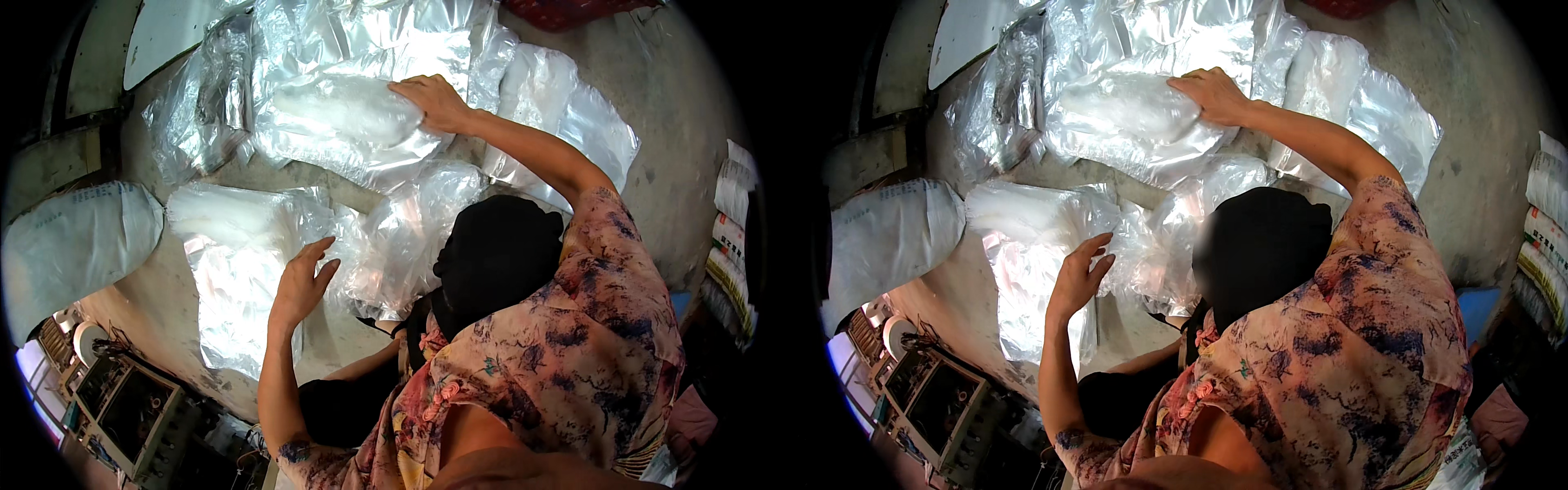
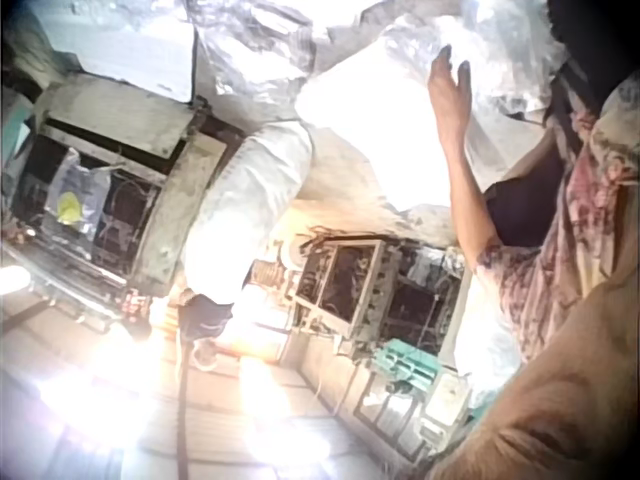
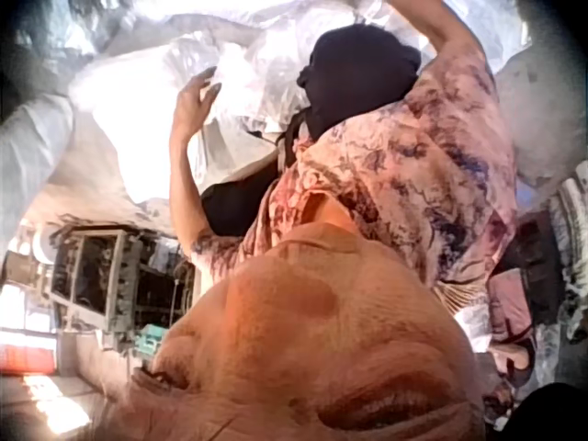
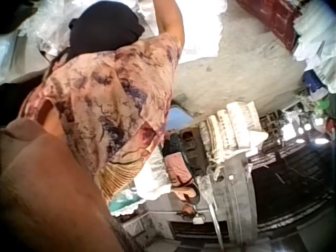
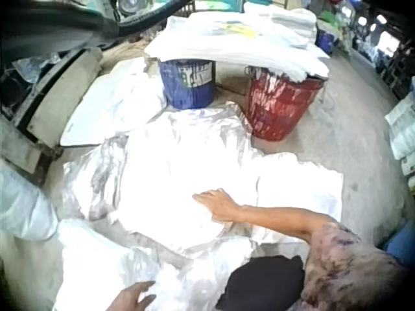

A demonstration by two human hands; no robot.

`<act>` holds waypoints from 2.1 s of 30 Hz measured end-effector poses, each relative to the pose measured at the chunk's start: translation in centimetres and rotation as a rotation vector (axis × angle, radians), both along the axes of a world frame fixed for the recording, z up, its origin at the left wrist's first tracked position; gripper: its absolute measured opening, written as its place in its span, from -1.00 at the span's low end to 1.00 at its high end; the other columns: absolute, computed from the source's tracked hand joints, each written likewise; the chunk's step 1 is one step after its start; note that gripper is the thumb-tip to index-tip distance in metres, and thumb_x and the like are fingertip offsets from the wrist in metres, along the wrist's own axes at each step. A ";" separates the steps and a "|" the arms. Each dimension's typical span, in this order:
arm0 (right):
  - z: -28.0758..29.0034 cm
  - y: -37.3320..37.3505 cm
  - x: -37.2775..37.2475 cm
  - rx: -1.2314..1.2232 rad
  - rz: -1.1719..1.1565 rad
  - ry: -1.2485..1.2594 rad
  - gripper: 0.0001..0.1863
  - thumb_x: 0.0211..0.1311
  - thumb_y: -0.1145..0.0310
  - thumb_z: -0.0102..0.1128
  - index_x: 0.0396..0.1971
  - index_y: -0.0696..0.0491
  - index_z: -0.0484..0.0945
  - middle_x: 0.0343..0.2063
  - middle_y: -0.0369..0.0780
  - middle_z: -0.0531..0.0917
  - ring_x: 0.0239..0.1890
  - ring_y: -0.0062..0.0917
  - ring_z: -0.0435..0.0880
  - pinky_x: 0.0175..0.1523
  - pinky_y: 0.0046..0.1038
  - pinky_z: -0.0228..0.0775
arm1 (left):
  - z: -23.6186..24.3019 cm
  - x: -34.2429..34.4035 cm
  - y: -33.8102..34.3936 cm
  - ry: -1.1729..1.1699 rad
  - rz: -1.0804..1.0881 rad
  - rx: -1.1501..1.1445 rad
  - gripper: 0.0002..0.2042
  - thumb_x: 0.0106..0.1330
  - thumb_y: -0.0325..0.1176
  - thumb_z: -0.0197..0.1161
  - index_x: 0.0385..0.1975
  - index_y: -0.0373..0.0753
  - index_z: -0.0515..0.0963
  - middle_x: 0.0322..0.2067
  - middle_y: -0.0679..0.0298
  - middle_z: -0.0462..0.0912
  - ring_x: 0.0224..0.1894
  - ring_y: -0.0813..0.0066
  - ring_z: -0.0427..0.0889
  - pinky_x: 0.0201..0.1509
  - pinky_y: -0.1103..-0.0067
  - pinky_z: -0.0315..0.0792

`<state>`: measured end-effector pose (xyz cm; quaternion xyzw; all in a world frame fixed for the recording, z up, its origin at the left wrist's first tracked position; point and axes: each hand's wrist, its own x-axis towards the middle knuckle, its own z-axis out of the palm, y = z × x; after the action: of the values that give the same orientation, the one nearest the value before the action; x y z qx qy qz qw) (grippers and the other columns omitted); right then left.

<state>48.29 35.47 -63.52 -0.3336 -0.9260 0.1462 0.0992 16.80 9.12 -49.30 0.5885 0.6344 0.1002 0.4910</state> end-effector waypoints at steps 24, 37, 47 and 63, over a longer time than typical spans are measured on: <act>33.5 3.2 -6.8 -0.533 0.387 0.389 -0.77 0.32 0.35 0.22 -0.15 0.17 0.65 -0.27 -0.37 0.69 -0.20 -0.68 0.54 -0.03 -0.56 0.41 | 23.4 -0.7 11.9 0.581 0.032 0.947 -0.13 -0.04 0.03 0.55 0.24 -0.35 0.36 0.00 0.00 0.61 0.06 0.16 0.57 0.15 0.33 0.38; 23.7 -8.4 -10.7 0.611 0.633 0.297 -0.41 0.12 0.00 0.32 0.20 -0.34 0.46 0.36 -0.27 0.33 0.36 -0.43 0.31 0.33 -0.14 0.18 | 33.5 -1.5 10.9 0.398 0.303 0.888 -0.41 0.22 0.08 0.34 0.00 -0.37 0.58 -0.33 0.12 0.71 -0.32 0.41 0.72 -0.14 0.53 0.62; 29.6 -8.4 -5.7 0.714 0.213 0.748 -0.27 0.04 -0.05 0.42 0.20 -0.07 0.45 0.19 -0.20 0.52 0.21 -0.29 0.50 0.15 -0.27 0.40 | 30.2 0.7 11.0 0.317 0.140 1.055 -0.69 0.31 -0.12 0.33 -0.26 -0.28 0.69 -0.53 0.28 0.71 -0.66 0.62 0.57 -0.60 0.60 0.39; 32.7 -4.2 -4.8 0.227 0.178 0.976 0.21 -0.11 -0.09 0.56 0.46 0.00 -0.03 0.42 -0.04 0.11 0.46 -0.18 0.12 0.46 -0.13 0.06 | 26.4 2.2 8.5 0.286 0.325 1.042 -0.75 0.10 -0.41 0.41 -0.23 -0.34 0.68 -0.62 0.25 0.61 -0.55 0.73 0.46 -0.42 0.65 0.39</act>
<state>43.53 31.30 -30.81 -0.1335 -0.8067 0.1915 0.5429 19.02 17.67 -22.85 0.6555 0.6438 0.3940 0.0227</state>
